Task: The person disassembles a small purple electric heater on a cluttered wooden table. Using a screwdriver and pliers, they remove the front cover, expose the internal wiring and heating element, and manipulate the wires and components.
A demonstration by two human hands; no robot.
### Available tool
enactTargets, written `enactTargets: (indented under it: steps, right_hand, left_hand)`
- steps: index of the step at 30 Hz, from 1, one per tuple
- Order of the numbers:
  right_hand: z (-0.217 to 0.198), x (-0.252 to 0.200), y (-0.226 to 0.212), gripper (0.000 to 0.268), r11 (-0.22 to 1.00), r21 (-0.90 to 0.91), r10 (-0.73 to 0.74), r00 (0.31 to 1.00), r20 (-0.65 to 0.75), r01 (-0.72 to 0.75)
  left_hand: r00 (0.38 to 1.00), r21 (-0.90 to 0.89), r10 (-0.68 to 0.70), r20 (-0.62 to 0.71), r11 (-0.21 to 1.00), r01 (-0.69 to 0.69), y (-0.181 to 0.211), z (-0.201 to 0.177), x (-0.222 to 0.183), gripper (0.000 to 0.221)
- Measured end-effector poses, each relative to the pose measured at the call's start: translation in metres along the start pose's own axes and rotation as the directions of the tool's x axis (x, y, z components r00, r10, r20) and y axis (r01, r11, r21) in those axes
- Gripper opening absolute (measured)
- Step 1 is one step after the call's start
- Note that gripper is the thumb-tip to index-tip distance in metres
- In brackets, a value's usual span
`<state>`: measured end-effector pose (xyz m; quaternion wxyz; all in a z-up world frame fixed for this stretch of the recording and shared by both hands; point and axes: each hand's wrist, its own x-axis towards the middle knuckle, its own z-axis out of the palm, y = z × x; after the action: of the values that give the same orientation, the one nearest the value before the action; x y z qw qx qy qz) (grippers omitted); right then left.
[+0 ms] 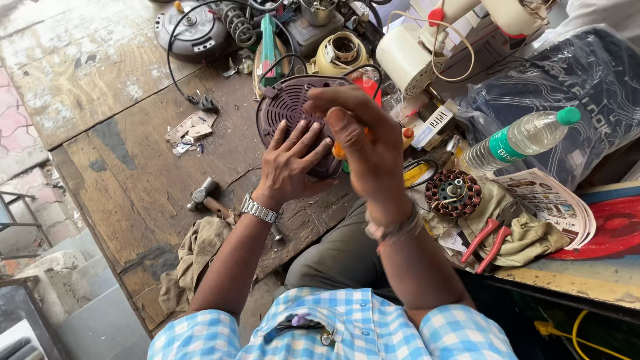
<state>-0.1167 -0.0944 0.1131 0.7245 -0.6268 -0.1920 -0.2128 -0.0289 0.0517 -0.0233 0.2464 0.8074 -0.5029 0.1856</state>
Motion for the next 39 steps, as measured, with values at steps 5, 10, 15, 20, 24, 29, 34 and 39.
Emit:
enactTargets:
  steps: [5,10,15,20,24,29,34,39]
  right_hand:
    - [0.01,0.026,-0.01,0.036,0.992,-0.005,0.125,0.961,-0.247,-0.13]
    - [-0.033,0.07,0.014,0.035,0.796,0.409,0.042,0.714,0.699,-0.446]
    - [-0.005,0.016,0.006,0.035,0.999,0.02,0.029,0.999,0.028,-0.029]
    - [0.023,0.014,-0.006,0.031,0.994,-0.107,-0.005,0.971,-0.24,-0.021]
    - [-0.022,0.051,0.012,0.03,0.868,0.3,0.205,0.836,0.509,-0.395]
    - [-0.023,0.04,0.017,0.029,0.978,0.121,0.121,0.933,0.34,-0.17]
    - [0.033,0.023,-0.009,0.033,0.975,-0.216,-0.101,0.972,-0.213,0.054]
    - [-0.005,0.064,-0.008,0.028,0.846,0.279,0.259,0.808,0.53,-0.454]
  left_hand:
    - [1.0,-0.016,0.009,-0.003,1.0,-0.009,-0.004,0.002,0.004,0.076]
    - [0.999,0.001,0.032,0.008,0.999,-0.032,0.0,-0.008,0.009,0.071]
    - [1.0,-0.059,-0.011,-0.007,0.998,0.011,0.001,-0.005,-0.002,0.076]
    - [0.999,-0.02,0.003,-0.036,1.0,-0.004,-0.001,0.003,0.001,0.078]
    - [0.999,-0.05,0.036,-0.007,0.998,-0.037,-0.002,-0.001,0.0,0.065]
    - [0.998,-0.104,-0.008,0.062,0.994,0.014,0.002,-0.002,-0.003,0.066]
    - [0.998,-0.057,0.009,-0.057,0.998,-0.012,0.001,0.003,0.002,0.068]
    - [0.998,-0.116,-0.02,0.065,0.993,0.027,0.006,0.001,-0.008,0.056]
